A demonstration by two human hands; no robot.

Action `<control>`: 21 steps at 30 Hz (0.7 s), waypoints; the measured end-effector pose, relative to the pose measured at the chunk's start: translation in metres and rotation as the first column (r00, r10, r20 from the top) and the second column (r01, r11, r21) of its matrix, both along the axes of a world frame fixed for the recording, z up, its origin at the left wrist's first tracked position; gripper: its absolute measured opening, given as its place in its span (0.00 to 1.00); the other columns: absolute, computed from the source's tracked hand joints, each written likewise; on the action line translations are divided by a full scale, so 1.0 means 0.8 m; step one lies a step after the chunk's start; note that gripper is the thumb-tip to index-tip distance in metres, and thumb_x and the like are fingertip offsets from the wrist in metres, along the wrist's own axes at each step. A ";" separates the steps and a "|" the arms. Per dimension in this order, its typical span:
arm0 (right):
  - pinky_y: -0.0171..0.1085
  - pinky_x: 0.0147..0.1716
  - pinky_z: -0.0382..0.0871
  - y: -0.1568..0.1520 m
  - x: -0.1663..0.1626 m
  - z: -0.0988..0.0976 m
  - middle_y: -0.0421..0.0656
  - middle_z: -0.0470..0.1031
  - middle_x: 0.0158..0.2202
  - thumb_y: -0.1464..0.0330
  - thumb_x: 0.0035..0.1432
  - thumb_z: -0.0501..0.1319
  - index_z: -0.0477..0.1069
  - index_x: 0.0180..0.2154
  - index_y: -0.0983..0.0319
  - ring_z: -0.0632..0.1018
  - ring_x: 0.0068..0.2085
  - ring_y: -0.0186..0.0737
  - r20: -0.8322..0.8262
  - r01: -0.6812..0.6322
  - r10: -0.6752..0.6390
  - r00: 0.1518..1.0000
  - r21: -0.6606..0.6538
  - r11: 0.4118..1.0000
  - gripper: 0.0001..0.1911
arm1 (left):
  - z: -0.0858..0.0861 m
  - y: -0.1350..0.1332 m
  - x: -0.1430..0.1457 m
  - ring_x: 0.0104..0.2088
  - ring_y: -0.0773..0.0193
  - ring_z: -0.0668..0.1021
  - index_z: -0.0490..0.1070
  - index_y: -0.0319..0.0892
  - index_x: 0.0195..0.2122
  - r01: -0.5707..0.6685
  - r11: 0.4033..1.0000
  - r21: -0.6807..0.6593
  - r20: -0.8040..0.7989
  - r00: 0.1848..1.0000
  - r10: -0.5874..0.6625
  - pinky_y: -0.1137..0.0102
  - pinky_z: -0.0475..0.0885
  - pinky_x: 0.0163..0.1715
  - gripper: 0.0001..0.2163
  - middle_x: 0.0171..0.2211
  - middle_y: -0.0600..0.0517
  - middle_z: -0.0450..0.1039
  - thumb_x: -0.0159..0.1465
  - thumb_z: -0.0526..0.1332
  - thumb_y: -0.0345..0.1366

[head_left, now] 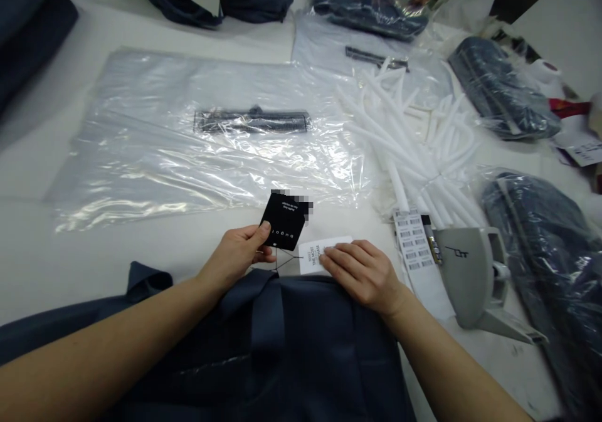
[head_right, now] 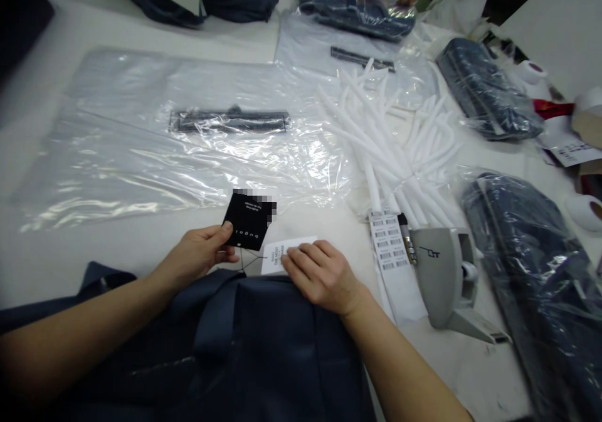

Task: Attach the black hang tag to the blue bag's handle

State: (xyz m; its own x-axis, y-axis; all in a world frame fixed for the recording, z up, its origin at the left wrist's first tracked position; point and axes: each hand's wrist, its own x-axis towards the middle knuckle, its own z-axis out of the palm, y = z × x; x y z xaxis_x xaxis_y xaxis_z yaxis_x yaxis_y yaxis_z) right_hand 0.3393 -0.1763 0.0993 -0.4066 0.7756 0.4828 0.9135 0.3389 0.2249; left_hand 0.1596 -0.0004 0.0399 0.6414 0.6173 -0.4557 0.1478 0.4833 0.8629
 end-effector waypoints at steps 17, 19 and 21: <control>0.42 0.47 0.73 -0.010 -0.014 -0.028 0.46 0.61 0.62 0.69 0.55 0.62 0.78 0.41 0.57 0.74 0.51 0.46 -0.844 -0.032 -0.530 0.087 -0.534 0.845 0.11 | 0.002 -0.013 0.002 0.20 0.67 0.74 0.73 0.33 0.28 -0.196 0.955 -0.221 0.071 0.974 0.216 0.73 0.77 0.23 0.11 0.19 0.49 0.67 0.64 0.60 0.36; 0.43 0.50 0.71 -0.005 -0.015 -0.025 0.47 0.65 0.60 0.63 0.52 0.65 0.78 0.38 0.59 0.73 0.52 0.47 -0.828 -0.083 -0.521 -0.209 -0.516 0.853 0.11 | 0.006 -0.013 0.003 0.19 0.67 0.73 0.72 0.32 0.27 -0.190 0.954 -0.234 0.074 0.974 0.213 0.73 0.76 0.23 0.12 0.19 0.49 0.67 0.64 0.59 0.35; 0.44 0.48 0.71 0.003 -0.016 -0.023 0.48 0.72 0.52 0.60 0.48 0.68 0.77 0.36 0.61 0.76 0.46 0.46 -0.760 -0.088 -0.543 -0.357 -0.551 0.830 0.14 | 0.009 -0.013 0.003 0.19 0.68 0.73 0.72 0.31 0.26 -0.197 0.954 -0.225 0.088 0.971 0.221 0.74 0.76 0.22 0.12 0.19 0.49 0.68 0.64 0.59 0.34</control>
